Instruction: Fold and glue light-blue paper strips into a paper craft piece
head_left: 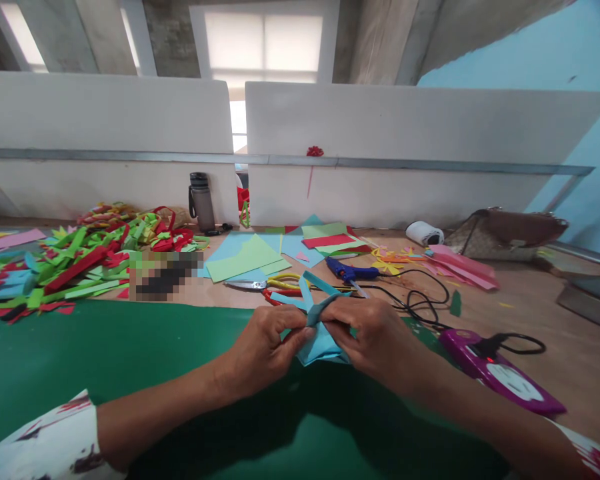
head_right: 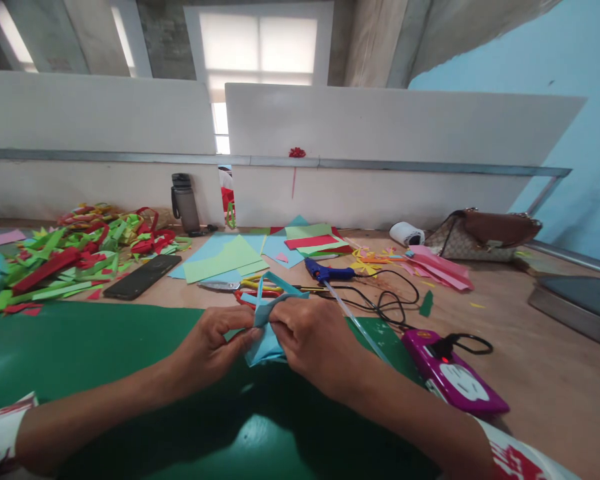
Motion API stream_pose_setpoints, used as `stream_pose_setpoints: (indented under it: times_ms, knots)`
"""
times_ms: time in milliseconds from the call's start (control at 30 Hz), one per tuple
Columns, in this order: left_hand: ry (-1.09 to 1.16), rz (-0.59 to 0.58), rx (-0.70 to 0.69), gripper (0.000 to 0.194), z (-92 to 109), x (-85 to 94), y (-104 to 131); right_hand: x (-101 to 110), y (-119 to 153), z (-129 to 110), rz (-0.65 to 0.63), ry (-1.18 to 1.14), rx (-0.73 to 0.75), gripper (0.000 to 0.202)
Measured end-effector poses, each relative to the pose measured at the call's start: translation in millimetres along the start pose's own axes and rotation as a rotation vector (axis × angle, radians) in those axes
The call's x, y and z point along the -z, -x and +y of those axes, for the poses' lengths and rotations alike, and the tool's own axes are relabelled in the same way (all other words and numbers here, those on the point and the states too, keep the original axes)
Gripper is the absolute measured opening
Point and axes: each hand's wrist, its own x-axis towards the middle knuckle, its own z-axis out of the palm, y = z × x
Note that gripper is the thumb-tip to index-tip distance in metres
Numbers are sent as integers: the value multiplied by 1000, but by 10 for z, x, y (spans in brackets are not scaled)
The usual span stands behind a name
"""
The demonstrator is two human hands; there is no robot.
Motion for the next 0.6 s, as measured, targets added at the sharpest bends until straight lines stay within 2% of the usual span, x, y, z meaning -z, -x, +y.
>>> stream_pose_setpoints:
  times_ms: [133,233,300,400,500,600]
  knots:
    - [-16,5,-22,28,-18,4,7,15,13,13,85,72,58,16]
    - [-40,18,-61,27,-27,9,16,63,19,-17,222,225,203,9]
    - [-38,26,-91,25,-19,15,22,103,14,-48,254,294,315,21]
    - [-17,-8,-113,22,15,27,22,152,-7,-77,147,339,365,46]
    - [-37,-73,-88,22,57,45,9,185,-33,-82,35,342,314,39]
    - [-59,-107,-61,23,88,66,-7,207,-46,-86,-2,324,284,28]
